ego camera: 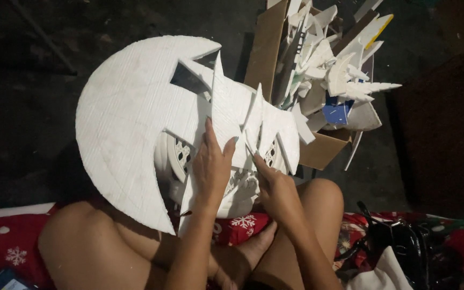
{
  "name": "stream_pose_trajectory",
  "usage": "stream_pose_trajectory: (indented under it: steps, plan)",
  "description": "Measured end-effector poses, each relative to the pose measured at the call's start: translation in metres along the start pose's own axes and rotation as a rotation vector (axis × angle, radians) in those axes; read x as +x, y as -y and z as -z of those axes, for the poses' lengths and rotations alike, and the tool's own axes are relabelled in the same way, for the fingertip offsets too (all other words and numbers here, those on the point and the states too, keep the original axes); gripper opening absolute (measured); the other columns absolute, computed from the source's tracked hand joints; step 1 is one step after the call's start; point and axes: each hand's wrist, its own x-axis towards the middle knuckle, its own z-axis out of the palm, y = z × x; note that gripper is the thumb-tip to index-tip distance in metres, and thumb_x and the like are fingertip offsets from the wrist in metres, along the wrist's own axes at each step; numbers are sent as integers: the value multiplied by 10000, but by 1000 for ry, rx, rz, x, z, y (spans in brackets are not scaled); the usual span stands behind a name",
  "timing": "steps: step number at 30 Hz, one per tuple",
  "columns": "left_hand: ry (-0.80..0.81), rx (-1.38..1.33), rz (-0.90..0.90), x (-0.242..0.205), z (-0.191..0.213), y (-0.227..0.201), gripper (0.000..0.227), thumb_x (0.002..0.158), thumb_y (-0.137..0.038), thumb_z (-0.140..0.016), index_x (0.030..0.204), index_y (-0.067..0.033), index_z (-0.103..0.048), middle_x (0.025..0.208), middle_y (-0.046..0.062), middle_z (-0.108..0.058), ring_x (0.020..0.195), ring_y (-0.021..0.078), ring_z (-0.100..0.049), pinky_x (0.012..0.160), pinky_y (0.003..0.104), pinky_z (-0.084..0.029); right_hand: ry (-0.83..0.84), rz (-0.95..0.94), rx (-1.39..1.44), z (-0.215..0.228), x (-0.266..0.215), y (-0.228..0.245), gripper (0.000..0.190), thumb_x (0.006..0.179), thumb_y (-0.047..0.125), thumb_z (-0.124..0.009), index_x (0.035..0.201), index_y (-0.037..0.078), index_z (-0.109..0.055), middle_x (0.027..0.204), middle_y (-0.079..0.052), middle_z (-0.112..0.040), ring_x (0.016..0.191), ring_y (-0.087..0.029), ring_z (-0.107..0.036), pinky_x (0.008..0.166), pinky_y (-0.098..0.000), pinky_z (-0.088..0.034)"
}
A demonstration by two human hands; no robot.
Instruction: Cutting out shapes from a large piece of white foam using a small utility knife.
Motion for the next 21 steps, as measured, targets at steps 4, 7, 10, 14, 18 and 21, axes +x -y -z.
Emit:
stream_pose_trajectory:
  steps: [4, 7, 10, 14, 18, 21]
  plan:
    - [-2, 8, -4, -2, 3, -4, 627, 949, -346, -500, 1428, 5, -298, 1143, 240, -596, 968, 420, -636, 747, 499, -538, -5, -28, 73, 1, 0, 6, 511, 852, 99, -542, 1355, 193, -533, 993, -203, -708, 965, -437, -647, 947, -518, -445]
    - [22, -1, 17, -2, 5, -5, 642, 951, -346, -494, 1436, 12, -274, 1164, 248, -585, 1003, 425, -627, 781, 503, -533, 6, -39, 106, 1, 1, 6, 530, 834, 64, -550, 1358, 142, -535, 971, -211, -712, 920, -431, -667, 909, -507, -469]
    - [24, 24, 4, -1, 6, -6, 636, 956, -361, -480, 1438, 1, -276, 1148, 228, -593, 996, 405, -635, 772, 478, -544, 29, 1, 43, 5, -4, -2, 548, 819, 89, -586, 1356, 181, -520, 973, -247, -695, 940, -490, -620, 871, -570, -460]
    - [23, 40, -5, -2, 6, -6, 644, 957, -374, -482, 1433, 8, -278, 1150, 244, -588, 989, 420, -634, 766, 494, -544, 41, 4, 45, 4, -1, -2, 553, 810, 82, -549, 1349, 206, -525, 1003, -222, -697, 959, -476, -616, 872, -563, -464]
    - [-5, 24, -28, -4, 3, -5, 646, 953, -366, -499, 1429, 13, -281, 1138, 253, -586, 973, 429, -636, 765, 488, -540, 49, 15, 43, 4, -3, -6, 548, 790, 75, -561, 1328, 180, -550, 963, -225, -707, 918, -476, -629, 841, -566, -463]
    - [-6, 23, -29, 0, -1, -1, 649, 956, -366, -494, 1440, 0, -264, 1150, 249, -581, 985, 425, -632, 779, 487, -537, 56, -38, 20, 8, -18, -8, 503, 820, 131, -542, 1314, 223, -563, 954, -193, -716, 909, -442, -643, 802, -531, -491]
